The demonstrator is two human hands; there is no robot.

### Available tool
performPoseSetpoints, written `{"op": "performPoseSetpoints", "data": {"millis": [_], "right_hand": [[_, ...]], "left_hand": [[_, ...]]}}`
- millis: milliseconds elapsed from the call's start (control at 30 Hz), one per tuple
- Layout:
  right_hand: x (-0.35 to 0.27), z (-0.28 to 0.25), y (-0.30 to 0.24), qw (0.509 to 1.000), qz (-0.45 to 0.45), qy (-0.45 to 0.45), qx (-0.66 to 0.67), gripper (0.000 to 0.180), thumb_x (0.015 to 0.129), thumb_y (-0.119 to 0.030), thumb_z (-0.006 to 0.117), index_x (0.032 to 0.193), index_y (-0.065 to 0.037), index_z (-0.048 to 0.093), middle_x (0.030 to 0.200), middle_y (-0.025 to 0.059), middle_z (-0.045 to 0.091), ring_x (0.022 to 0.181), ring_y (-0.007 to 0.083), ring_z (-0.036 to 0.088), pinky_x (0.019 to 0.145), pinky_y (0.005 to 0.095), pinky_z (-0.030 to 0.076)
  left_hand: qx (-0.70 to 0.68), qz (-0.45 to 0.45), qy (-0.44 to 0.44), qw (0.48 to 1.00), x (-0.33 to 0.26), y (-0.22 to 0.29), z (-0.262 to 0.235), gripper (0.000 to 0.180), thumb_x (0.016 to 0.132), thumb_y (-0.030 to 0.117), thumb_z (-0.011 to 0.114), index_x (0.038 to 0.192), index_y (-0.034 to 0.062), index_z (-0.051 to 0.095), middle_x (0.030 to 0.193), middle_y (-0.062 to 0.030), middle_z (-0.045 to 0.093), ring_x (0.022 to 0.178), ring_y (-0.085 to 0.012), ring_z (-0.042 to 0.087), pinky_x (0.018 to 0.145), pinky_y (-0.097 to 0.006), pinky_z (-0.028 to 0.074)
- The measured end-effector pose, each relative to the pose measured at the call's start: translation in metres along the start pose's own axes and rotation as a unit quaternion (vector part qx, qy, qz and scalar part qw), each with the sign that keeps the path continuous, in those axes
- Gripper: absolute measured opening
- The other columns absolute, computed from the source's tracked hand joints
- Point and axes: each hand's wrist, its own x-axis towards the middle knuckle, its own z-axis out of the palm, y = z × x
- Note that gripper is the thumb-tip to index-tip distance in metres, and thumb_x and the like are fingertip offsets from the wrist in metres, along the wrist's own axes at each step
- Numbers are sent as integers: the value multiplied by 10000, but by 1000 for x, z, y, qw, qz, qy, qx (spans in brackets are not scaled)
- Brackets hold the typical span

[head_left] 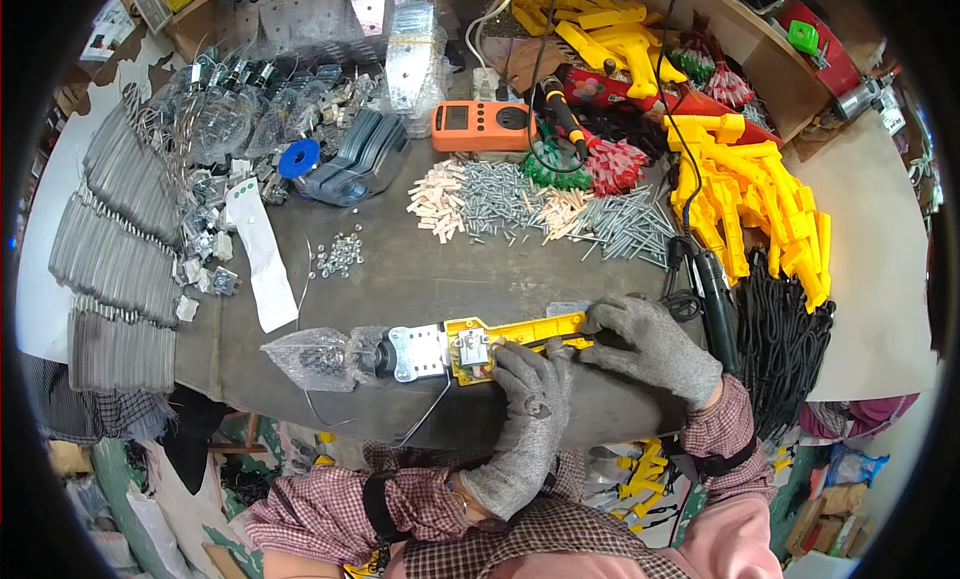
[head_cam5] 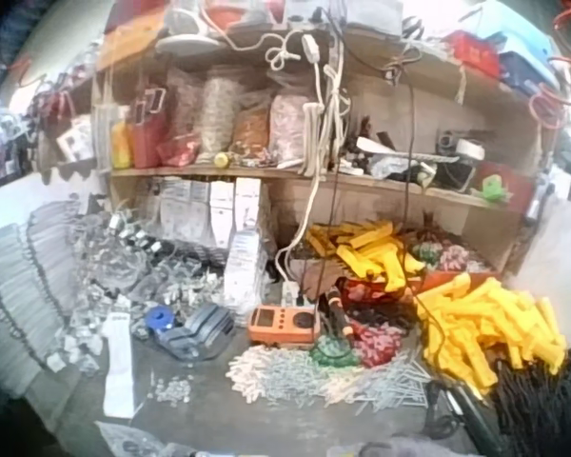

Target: Soldering wires to a component and assembling a yellow plastic housing.

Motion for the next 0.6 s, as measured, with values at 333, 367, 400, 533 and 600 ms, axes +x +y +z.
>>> {"op": "performPoseSetpoints", "data": {"millis": [333, 367, 400, 533, 600], "right_hand": [[22, -4, -16, 995, 71, -42, -57, 252, 910, -242, 712, 1036, -32, 651, 990, 173, 636, 953, 394, 626, 824, 463, 516], [27, -6, -21, 1000, 17, -7, -16, 256, 918, -239, 701, 1068, -36, 658, 1010, 169, 639, 971, 393, 628, 843, 463, 516], [35, -5, -27, 1000, -15, 21, 12, 263, 926, -236, 690, 1100, -41, 664, 1030, 165, 642, 990, 392, 629, 862, 462, 517], [77, 20, -54, 976, -209, 27, 58, 278, 945, -210, 657, 1170, -47, 672, 1095, 150, 650, 1072, 379, 633, 919, 451, 516], [91, 31, -57, 978, -197, -14, 72, 223, 943, -222, 654, 1073, -45, 688, 1051, 176, 629, 1004, 376, 656, 868, 456, 530]], "left_hand": [[59, -14, 73, 995, 7, -3, 12, 720, 1034, 614, 398, 1390, 4, 535, 1113, -245, 631, 1048, -419, 640, 807, -479, 494], [62, -2, 70, 996, 6, -2, 14, 693, 1034, 594, 411, 1373, 5, 547, 1096, -236, 633, 1046, -413, 642, 801, -473, 493], [65, 10, 65, 996, 4, 1, 15, 666, 1033, 574, 424, 1356, 6, 558, 1078, -226, 635, 1044, -408, 644, 794, -468, 492], [89, 59, 48, 993, 0, 13, 27, 433, 990, 385, 521, 1218, 32, 625, 1004, -173, 634, 979, -367, 650, 729, -436, 483], [51, 17, 133, 990, -1, 18, 32, 198, 940, 181, 565, 1053, 50, 661, 891, -129, 625, 831, -295, 653, 644, -396, 477]]}}
